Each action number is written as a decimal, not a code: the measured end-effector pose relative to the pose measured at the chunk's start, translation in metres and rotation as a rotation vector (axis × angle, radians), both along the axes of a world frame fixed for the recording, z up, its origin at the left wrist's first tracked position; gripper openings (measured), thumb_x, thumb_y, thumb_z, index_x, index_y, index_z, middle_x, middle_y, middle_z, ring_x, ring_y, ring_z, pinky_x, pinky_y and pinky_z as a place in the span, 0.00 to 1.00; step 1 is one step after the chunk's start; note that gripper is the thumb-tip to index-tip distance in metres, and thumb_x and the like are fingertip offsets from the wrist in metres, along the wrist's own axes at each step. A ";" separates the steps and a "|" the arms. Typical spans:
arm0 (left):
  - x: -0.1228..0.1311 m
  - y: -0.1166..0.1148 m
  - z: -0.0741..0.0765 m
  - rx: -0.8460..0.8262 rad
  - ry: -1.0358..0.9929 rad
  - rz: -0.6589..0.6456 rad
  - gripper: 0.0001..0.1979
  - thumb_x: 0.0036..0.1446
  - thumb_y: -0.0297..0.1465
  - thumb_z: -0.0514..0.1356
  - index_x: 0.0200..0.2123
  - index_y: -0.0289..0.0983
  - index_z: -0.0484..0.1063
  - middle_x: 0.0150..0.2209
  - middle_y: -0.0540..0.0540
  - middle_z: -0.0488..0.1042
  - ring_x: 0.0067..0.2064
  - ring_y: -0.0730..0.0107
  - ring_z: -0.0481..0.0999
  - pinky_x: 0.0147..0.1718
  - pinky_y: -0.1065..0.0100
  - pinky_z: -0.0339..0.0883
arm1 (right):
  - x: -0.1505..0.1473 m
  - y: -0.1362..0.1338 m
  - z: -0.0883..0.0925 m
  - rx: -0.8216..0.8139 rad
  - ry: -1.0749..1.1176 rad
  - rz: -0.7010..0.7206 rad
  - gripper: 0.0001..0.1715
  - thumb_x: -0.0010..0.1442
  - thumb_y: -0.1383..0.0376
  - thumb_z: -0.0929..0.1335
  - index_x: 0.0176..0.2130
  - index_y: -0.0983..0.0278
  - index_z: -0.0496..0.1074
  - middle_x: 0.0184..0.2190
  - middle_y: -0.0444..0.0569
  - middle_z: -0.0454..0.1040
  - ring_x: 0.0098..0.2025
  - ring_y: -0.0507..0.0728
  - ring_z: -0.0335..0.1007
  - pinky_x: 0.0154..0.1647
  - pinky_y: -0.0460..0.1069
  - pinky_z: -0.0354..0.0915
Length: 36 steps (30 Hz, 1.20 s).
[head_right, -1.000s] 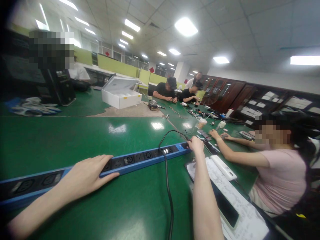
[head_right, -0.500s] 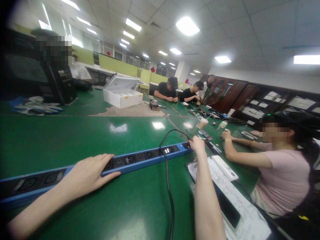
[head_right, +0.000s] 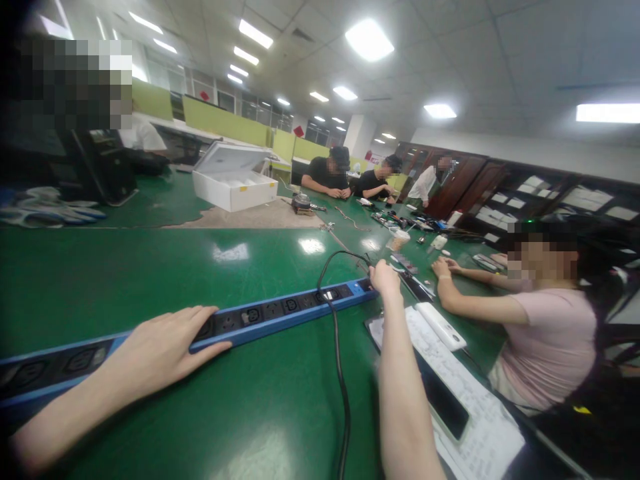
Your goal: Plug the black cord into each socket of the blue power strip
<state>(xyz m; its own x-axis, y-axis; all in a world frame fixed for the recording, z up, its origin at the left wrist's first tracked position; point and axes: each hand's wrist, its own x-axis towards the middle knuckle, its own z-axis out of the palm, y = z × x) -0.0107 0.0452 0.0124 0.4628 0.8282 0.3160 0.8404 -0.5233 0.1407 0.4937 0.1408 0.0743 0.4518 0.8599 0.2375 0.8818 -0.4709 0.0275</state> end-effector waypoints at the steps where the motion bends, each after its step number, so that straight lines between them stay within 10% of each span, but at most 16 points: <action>1: 0.000 0.000 0.000 0.001 0.003 -0.001 0.37 0.60 0.59 0.49 0.56 0.37 0.72 0.52 0.33 0.78 0.50 0.44 0.78 0.49 0.51 0.70 | -0.006 -0.002 0.003 0.017 0.007 0.001 0.24 0.72 0.52 0.59 0.53 0.68 0.67 0.47 0.67 0.77 0.52 0.67 0.75 0.52 0.56 0.66; 7: 0.000 0.002 -0.003 -0.024 0.000 0.000 0.37 0.60 0.59 0.50 0.58 0.36 0.71 0.51 0.34 0.78 0.48 0.44 0.79 0.48 0.50 0.71 | -0.052 -0.018 0.039 0.110 -0.004 0.107 0.25 0.72 0.49 0.58 0.51 0.65 0.67 0.46 0.62 0.78 0.50 0.67 0.75 0.51 0.56 0.64; 12: -0.001 0.003 -0.004 -0.064 -0.108 0.022 0.45 0.58 0.58 0.54 0.70 0.37 0.55 0.59 0.34 0.74 0.54 0.43 0.77 0.51 0.51 0.70 | -0.114 -0.046 0.068 0.195 0.100 0.487 0.23 0.71 0.45 0.59 0.46 0.60 0.68 0.38 0.50 0.78 0.40 0.59 0.75 0.44 0.49 0.62; 17: 0.019 -0.010 0.035 0.194 -0.310 -0.005 0.47 0.61 0.50 0.56 0.74 0.39 0.36 0.73 0.39 0.52 0.71 0.48 0.58 0.67 0.51 0.56 | -0.191 -0.087 0.079 0.193 0.202 0.878 0.18 0.71 0.48 0.63 0.45 0.58 0.67 0.34 0.45 0.77 0.35 0.56 0.73 0.38 0.48 0.59; 23: 0.035 -0.036 0.073 0.460 -0.146 -0.110 0.35 0.64 0.40 0.55 0.72 0.43 0.50 0.71 0.41 0.59 0.70 0.45 0.58 0.70 0.40 0.43 | -0.248 -0.122 0.087 0.030 0.349 1.266 0.12 0.70 0.55 0.67 0.49 0.58 0.66 0.40 0.44 0.78 0.39 0.55 0.75 0.39 0.47 0.61; 30: 0.011 -0.039 0.072 0.337 0.019 -0.098 0.18 0.68 0.38 0.51 0.56 0.44 0.70 0.47 0.42 0.78 0.43 0.56 0.79 0.43 0.57 0.72 | -0.257 -0.138 0.093 0.032 0.332 1.261 0.11 0.71 0.57 0.66 0.51 0.57 0.68 0.44 0.44 0.78 0.44 0.55 0.76 0.44 0.48 0.65; 36: 0.005 -0.037 0.067 0.230 0.040 -0.025 0.21 0.69 0.43 0.46 0.60 0.50 0.68 0.48 0.44 0.77 0.37 0.58 0.80 0.28 0.63 0.68 | -0.243 -0.164 0.091 0.184 0.312 1.082 0.21 0.71 0.58 0.65 0.61 0.58 0.62 0.57 0.51 0.73 0.57 0.59 0.71 0.54 0.53 0.67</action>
<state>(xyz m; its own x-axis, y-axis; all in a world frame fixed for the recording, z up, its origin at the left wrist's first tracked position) -0.0055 0.0086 0.0798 0.4982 0.7247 0.4760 0.8292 -0.5587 -0.0172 0.2503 -0.0234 0.1656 -0.4440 0.7977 0.4080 0.7836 0.5665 -0.2549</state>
